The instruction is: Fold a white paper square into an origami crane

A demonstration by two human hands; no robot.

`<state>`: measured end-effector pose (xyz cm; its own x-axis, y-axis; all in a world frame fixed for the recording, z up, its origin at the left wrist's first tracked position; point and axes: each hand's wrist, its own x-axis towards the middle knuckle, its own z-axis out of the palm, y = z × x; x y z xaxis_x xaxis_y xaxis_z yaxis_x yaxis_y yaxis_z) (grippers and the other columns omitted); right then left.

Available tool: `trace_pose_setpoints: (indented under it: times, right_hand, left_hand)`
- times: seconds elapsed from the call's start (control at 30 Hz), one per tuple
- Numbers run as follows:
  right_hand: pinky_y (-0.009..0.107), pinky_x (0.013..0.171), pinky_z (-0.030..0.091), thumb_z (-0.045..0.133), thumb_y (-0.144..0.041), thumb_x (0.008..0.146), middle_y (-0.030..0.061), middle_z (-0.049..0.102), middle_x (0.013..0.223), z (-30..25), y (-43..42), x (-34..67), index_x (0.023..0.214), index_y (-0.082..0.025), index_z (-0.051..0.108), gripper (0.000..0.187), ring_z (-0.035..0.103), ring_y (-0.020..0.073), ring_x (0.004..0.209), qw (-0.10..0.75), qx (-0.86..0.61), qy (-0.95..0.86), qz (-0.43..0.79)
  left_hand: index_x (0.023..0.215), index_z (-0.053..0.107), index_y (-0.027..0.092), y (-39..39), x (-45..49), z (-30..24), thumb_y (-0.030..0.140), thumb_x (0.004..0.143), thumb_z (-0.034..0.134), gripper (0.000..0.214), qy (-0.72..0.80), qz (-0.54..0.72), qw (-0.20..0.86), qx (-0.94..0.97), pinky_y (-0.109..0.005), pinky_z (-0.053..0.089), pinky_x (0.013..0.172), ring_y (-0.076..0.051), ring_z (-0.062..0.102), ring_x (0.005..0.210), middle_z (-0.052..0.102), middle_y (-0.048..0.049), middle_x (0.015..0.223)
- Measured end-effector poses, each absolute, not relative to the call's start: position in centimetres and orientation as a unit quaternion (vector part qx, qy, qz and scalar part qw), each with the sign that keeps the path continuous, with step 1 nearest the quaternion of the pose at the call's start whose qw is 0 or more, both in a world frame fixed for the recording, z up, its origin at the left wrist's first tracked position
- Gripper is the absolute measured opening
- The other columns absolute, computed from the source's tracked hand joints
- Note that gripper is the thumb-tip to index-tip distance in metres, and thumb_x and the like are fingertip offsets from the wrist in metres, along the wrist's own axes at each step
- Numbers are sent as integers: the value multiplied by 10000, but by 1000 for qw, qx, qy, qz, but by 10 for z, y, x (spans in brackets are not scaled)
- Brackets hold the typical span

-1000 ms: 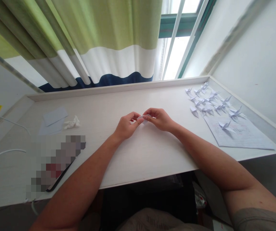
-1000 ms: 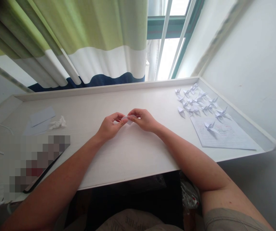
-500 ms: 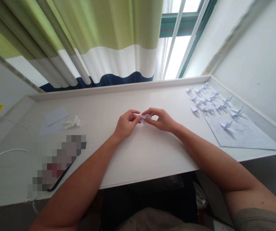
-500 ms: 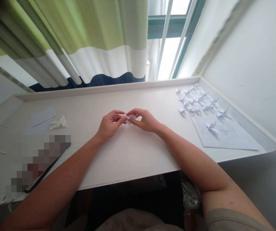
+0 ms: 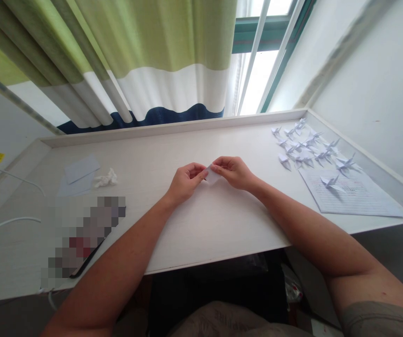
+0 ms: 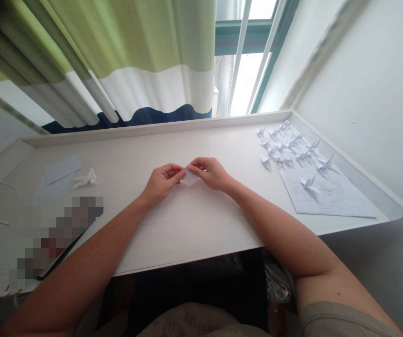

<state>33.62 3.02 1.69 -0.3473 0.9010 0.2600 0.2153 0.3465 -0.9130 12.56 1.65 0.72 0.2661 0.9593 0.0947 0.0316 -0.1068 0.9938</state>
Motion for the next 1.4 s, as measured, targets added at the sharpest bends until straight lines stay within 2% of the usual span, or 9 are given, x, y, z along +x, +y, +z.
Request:
trace_pose_setpoints:
  times: [0.33,0.53,0.63,0.77,1.0,1.1,1.17,1.27,1.4]
  right_hand:
    - [333,713,475,653,-557,952,44,740,818,17,30,338,869,-174,722,397,605,175,748,395,-386,-727,410]
    - [341,719,540,758,-562,889,56,773,887,14,30,335,940,-184,739,381,676,187,781,406,-374,-690,468]
    - [370,782,596,795,-531,868,53,782,890,15,30,333,991,-186,745,370,719,198,826,424,-347,-662,511]
    - [376,769,619,805,-512,866,30,766,823,18,30,332,978,-191,743,345,716,190,802,436,-338,-651,521]
    - [392,800,627,787,-504,883,48,777,904,16,31,335,1012,-187,724,348,725,196,827,436,-352,-641,524]
    - [419,839,609,719,-457,946,67,776,977,17,30,338,1127,-205,714,310,725,217,889,433,-363,-681,467]
    - [455,913,584,723,-396,944,85,767,1078,19,29,340,1163,-232,712,274,706,251,1011,444,-363,-734,364]
    - [491,988,530,748,-335,928,93,745,1134,22,27,340,1115,-257,742,202,658,282,1091,429,-332,-814,208]
    - [486,986,496,755,-337,953,82,760,1098,22,27,341,1066,-269,777,134,655,280,1055,353,-295,-875,152]
  left_hand:
    - [786,714,181,16,124,15,602,714,910,470,428,422,536,592,-349,603,758,-210,749,766,797,-68,804]
    - [758,669,182,17,124,17,553,732,908,442,441,442,531,573,-297,561,697,-173,725,721,764,-39,747]
    - [780,667,182,18,124,16,542,719,916,442,445,447,547,551,-297,561,687,-169,725,693,763,-34,738]
    - [893,714,183,17,124,17,477,715,915,399,431,457,562,538,-325,600,745,-159,717,696,779,-25,766]
    - [890,725,166,17,124,19,409,739,855,314,432,461,568,528,-341,610,767,-163,721,716,767,-29,790]
    - [892,731,163,19,123,17,403,753,834,297,444,466,556,526,-316,582,709,-168,724,692,763,-33,765]
    - [887,730,164,21,123,15,399,768,823,280,461,469,535,530,-301,555,668,-177,733,685,759,-35,743]
    - [877,719,167,22,122,12,409,789,817,275,488,465,509,535,-289,517,607,-205,757,686,748,-37,720]
    - [851,710,166,21,122,13,413,787,824,280,497,456,519,526,-285,523,589,-214,764,690,738,-38,717]
